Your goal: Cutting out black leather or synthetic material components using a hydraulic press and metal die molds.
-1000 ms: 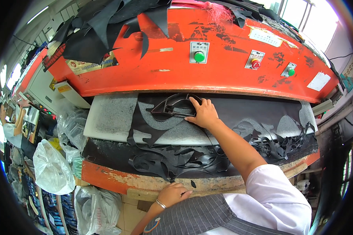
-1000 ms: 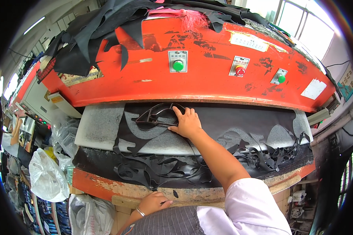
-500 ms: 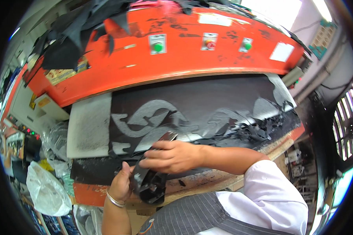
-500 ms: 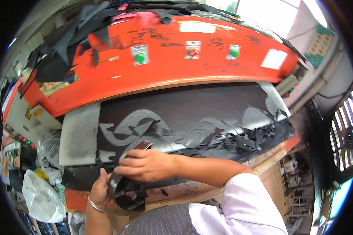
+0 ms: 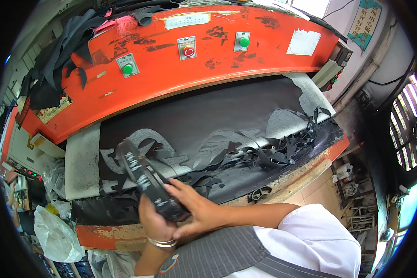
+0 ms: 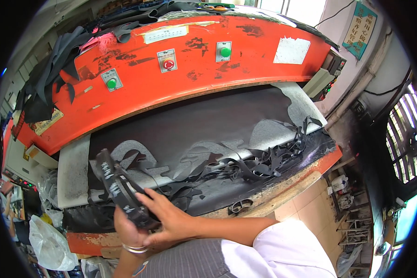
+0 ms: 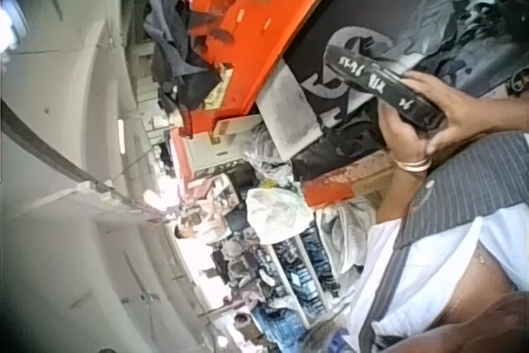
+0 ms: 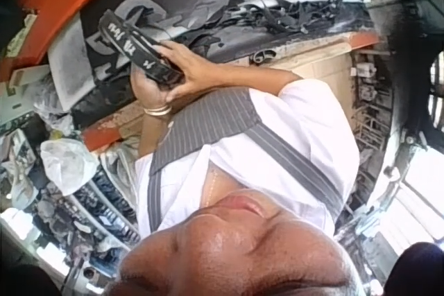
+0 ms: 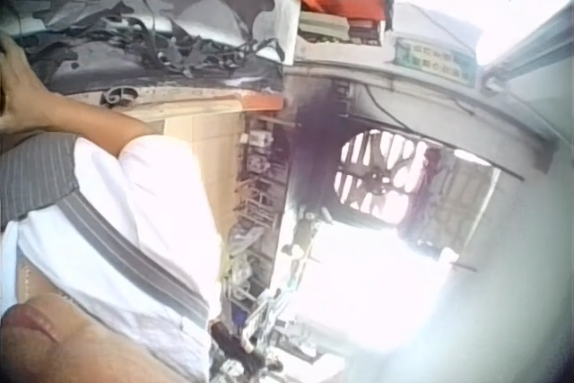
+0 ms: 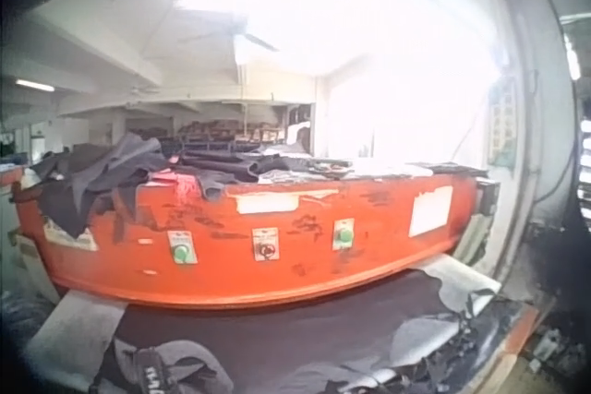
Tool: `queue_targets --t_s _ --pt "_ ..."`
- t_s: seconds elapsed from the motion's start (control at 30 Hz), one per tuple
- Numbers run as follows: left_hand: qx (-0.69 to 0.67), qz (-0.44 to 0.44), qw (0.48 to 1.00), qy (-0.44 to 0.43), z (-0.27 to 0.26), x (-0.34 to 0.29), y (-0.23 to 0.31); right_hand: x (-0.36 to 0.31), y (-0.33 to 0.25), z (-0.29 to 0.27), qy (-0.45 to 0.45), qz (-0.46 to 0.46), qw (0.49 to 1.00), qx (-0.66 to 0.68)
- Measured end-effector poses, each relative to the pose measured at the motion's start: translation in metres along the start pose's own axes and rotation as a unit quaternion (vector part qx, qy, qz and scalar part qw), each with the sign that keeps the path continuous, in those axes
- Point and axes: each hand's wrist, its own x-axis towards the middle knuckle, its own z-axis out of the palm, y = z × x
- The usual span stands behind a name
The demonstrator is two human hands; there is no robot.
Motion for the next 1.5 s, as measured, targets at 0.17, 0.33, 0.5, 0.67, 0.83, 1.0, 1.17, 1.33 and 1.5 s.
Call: queue_targets --t_s 0.17,0.33,0.5,0.67,0.83,1.0,1.17,1.33,1.5 --pt "-0.067 -0.045 0.993 -0.082 0.056 -0.014 -0.051 -0.053 0.035 -0.061 0.021 0.016 0.998 0.051" --pt "-0.075 -0.072 0.991 -0.08 0.074 -0.035 -0.086 -0.078 0.043 -0.11 -0.064 0.041 0.991 0.113" --pt "-0.011 -0.051 0.999 0.012 0.054 -0.052 -0.073 -0.085 0.043 -0.125 -0.063 0.071 0.991 0.09" --pt "0.003 -0.099 0.983 0.154 -0.087 -0.044 -0.073 -0.051 0.041 -0.188 -0.007 0.072 0.981 -0.183" --pt "0.753 0.152 0.636 0.07 -0.148 -0.029 -0.052 0.036 0.069 -0.207 -0.113 -0.002 0.914 -0.391" --pt "0.568 0.2 0.796 0.062 -0.06 0.033 -0.009 0.086 0.135 -0.182 -0.186 -0.027 0.881 -0.434" --pt "0.521 0.227 0.815 -0.113 -0.029 0.115 -0.065 0.108 0.168 -0.166 -0.208 -0.031 0.874 -0.439" --pt "0.568 0.245 0.775 -0.133 -0.017 0.167 -0.122 0.102 0.178 -0.16 -0.212 -0.019 0.87 -0.446" --pt "0.611 0.248 0.742 -0.124 -0.014 0.17 -0.14 0.047 0.197 -0.159 0.066 0.229 0.883 -0.405"
